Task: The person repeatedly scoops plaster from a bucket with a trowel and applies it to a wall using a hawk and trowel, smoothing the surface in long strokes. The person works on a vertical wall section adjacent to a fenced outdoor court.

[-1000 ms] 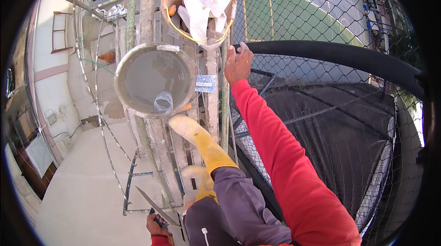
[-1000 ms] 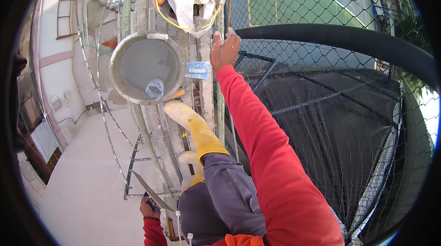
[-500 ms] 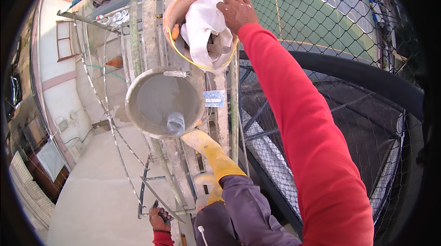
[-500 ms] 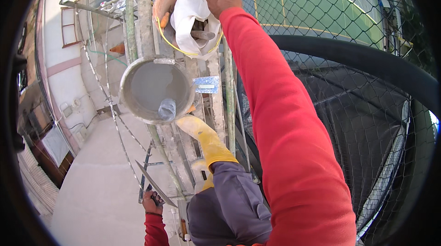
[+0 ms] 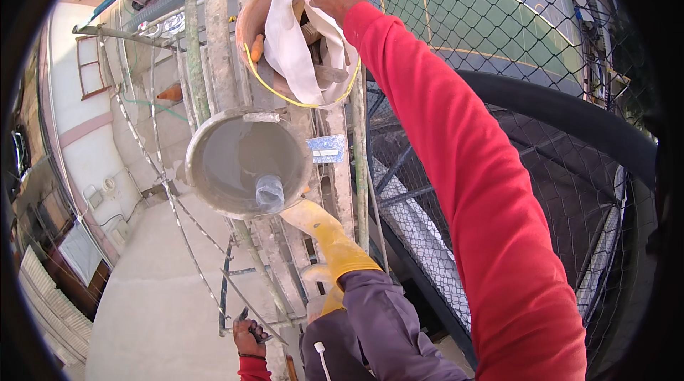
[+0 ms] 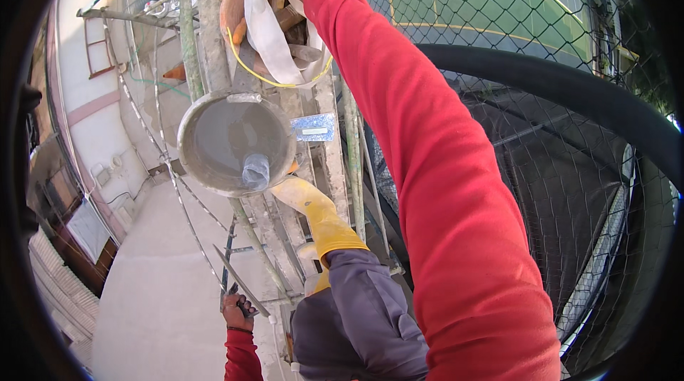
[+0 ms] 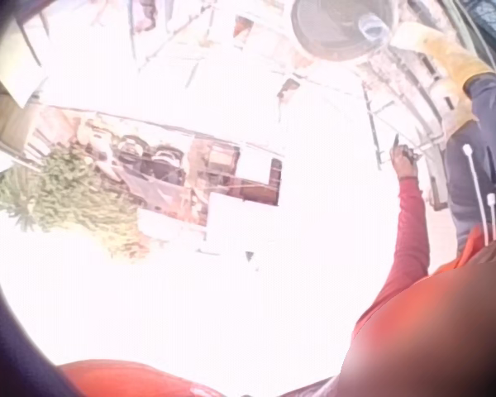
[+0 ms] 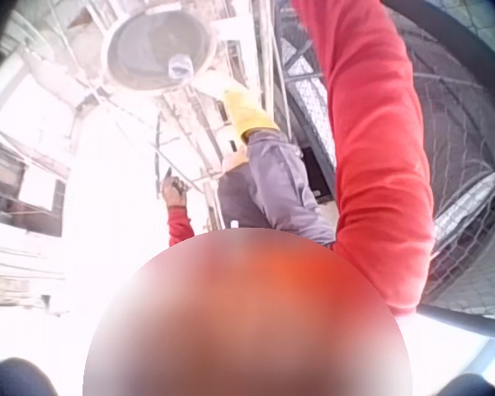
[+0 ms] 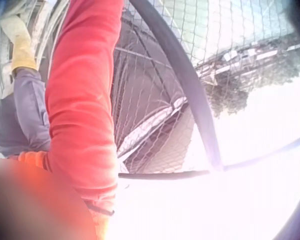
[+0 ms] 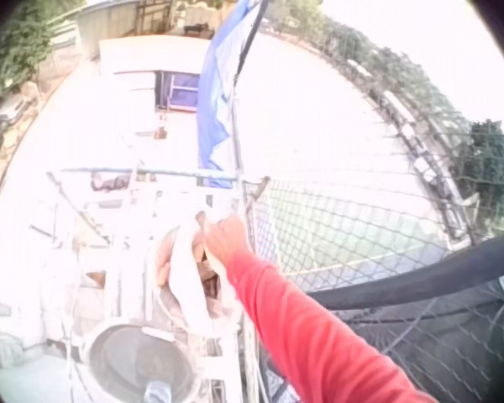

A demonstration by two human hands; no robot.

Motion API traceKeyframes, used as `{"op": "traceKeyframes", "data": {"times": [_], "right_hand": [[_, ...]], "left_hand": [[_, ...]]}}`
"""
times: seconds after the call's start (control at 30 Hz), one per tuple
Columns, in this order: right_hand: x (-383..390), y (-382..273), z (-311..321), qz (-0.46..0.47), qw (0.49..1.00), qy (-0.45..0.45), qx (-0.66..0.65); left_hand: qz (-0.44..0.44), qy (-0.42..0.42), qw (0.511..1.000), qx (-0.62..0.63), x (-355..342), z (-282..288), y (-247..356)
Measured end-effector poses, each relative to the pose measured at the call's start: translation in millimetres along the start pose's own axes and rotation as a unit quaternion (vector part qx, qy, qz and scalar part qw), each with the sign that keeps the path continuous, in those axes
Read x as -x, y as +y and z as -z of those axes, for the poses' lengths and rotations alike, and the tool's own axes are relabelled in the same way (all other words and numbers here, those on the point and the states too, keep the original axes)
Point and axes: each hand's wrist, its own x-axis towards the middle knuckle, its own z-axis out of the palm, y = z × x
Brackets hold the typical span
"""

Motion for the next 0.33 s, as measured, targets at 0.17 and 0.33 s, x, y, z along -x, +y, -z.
{"op": "traceKeyframes", "data": {"times": [0.17, 0.33], "right_hand": [[17.6, 37.0, -31.3, 0.339, 0.818, -0.188, 0.425], [2.6, 23.7, -61.7, 0.098, 0.856, -0.228, 0.455]], "left_hand": [[0.008, 0.010, 1.000, 0.012, -5.0, 7.2, -5.7], [0.021, 0.036, 0.999, 0.035, -18.5, 16.2, -25.4]]}}
